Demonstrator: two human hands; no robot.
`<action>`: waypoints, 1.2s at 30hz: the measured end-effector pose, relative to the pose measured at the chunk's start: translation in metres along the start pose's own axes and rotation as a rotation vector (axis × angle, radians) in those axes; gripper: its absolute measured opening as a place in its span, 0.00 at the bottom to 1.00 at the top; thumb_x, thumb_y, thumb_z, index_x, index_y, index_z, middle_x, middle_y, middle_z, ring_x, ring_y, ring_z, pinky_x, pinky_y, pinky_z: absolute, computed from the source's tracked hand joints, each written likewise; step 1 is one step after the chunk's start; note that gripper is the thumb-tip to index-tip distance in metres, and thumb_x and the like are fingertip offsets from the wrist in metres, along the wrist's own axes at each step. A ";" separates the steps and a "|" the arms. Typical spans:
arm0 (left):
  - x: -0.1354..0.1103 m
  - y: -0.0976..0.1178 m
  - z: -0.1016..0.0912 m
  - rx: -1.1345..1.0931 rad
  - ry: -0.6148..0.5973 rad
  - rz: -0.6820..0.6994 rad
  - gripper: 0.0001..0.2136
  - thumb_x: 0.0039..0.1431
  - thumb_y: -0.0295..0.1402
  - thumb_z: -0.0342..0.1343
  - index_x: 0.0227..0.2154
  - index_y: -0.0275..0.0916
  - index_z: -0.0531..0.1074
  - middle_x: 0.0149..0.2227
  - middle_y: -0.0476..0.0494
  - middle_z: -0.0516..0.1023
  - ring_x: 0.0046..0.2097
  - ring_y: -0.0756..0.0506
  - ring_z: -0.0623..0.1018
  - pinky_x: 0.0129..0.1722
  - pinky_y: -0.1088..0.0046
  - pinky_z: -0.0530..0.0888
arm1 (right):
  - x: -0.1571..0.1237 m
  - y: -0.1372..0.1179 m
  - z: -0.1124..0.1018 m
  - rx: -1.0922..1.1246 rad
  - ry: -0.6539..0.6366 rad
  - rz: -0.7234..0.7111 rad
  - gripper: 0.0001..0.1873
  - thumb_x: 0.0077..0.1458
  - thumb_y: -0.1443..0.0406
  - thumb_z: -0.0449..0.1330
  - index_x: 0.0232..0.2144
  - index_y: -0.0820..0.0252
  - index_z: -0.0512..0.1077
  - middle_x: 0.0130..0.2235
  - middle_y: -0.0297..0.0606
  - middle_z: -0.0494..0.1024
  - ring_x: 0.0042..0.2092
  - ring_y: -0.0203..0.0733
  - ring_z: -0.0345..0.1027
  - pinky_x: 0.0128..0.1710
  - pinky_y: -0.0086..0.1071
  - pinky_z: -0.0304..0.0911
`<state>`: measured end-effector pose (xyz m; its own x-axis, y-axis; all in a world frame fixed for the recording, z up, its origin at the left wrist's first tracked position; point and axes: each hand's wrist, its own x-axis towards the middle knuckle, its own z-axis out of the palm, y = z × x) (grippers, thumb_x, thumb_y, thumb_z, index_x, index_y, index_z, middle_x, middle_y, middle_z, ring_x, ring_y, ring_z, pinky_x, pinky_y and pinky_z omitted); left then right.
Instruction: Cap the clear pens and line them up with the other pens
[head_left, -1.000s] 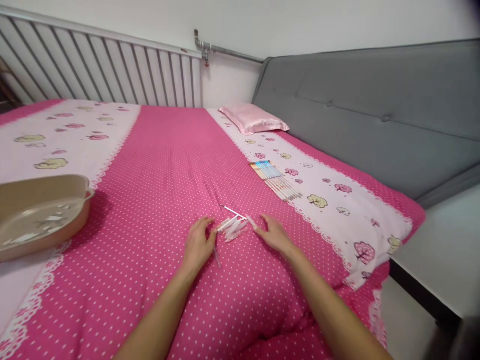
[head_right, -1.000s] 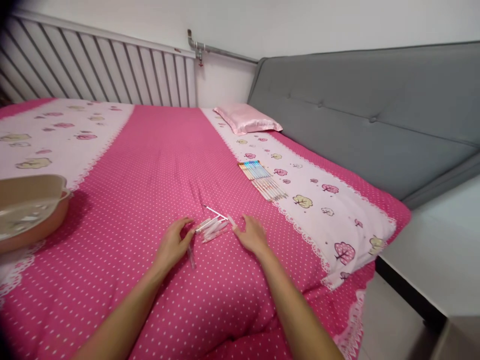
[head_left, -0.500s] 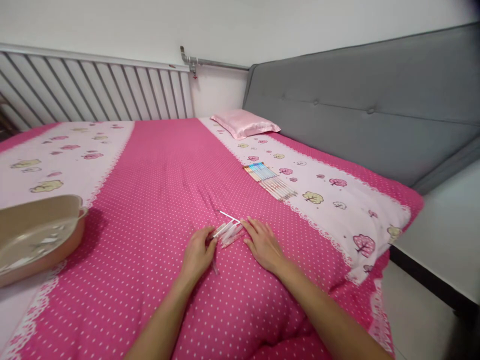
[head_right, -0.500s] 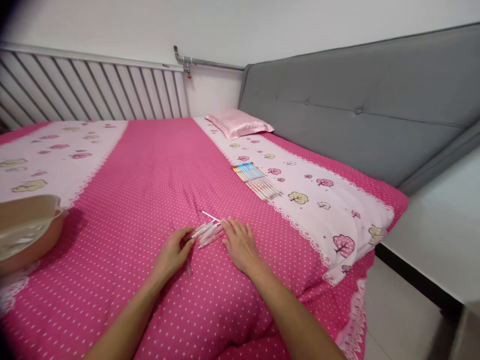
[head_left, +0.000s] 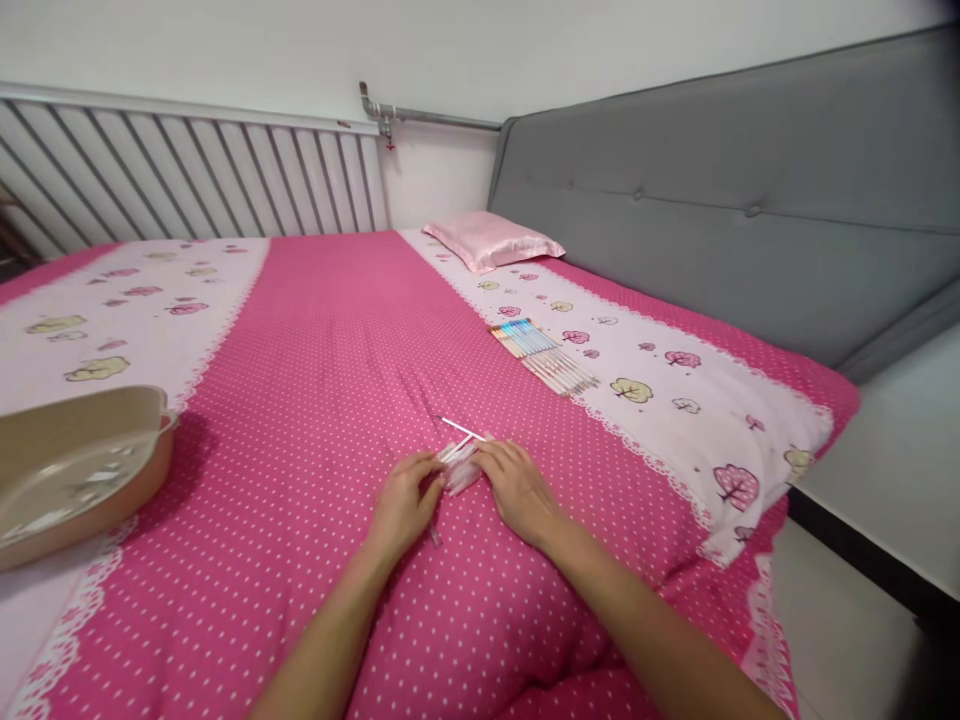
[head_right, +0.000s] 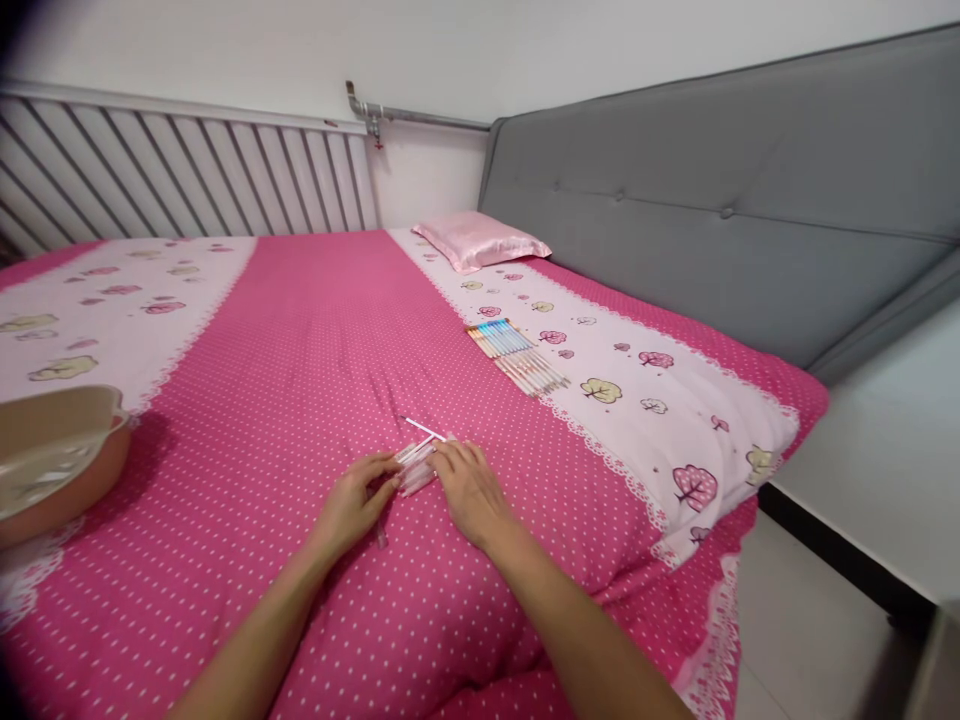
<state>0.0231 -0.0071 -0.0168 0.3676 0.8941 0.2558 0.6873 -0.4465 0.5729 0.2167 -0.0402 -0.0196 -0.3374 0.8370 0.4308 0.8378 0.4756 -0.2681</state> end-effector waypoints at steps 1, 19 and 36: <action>0.000 0.000 0.000 0.001 0.004 -0.003 0.12 0.57 0.33 0.49 0.39 0.36 0.75 0.46 0.38 0.76 0.50 0.40 0.73 0.51 0.59 0.69 | 0.001 0.000 0.000 0.003 0.000 0.019 0.18 0.60 0.73 0.44 0.48 0.62 0.67 0.52 0.44 0.70 0.56 0.45 0.58 0.57 0.43 0.52; -0.001 0.004 -0.002 0.062 0.004 -0.060 0.13 0.57 0.33 0.50 0.39 0.34 0.76 0.46 0.35 0.75 0.50 0.39 0.73 0.51 0.61 0.69 | 0.017 -0.003 0.011 -0.062 -0.134 0.291 0.22 0.55 0.72 0.46 0.51 0.67 0.64 0.54 0.47 0.67 0.59 0.52 0.49 0.60 0.48 0.38; -0.002 0.007 -0.013 0.020 0.114 -0.192 0.10 0.56 0.32 0.48 0.35 0.38 0.74 0.38 0.43 0.78 0.39 0.44 0.75 0.41 0.66 0.71 | 0.006 0.001 0.005 -0.037 0.162 0.268 0.24 0.56 0.77 0.41 0.53 0.65 0.62 0.52 0.48 0.67 0.54 0.47 0.57 0.55 0.44 0.50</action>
<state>0.0189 -0.0118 -0.0029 0.1564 0.9603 0.2311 0.7508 -0.2676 0.6039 0.2140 -0.0334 -0.0215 -0.0323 0.8760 0.4812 0.9035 0.2314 -0.3607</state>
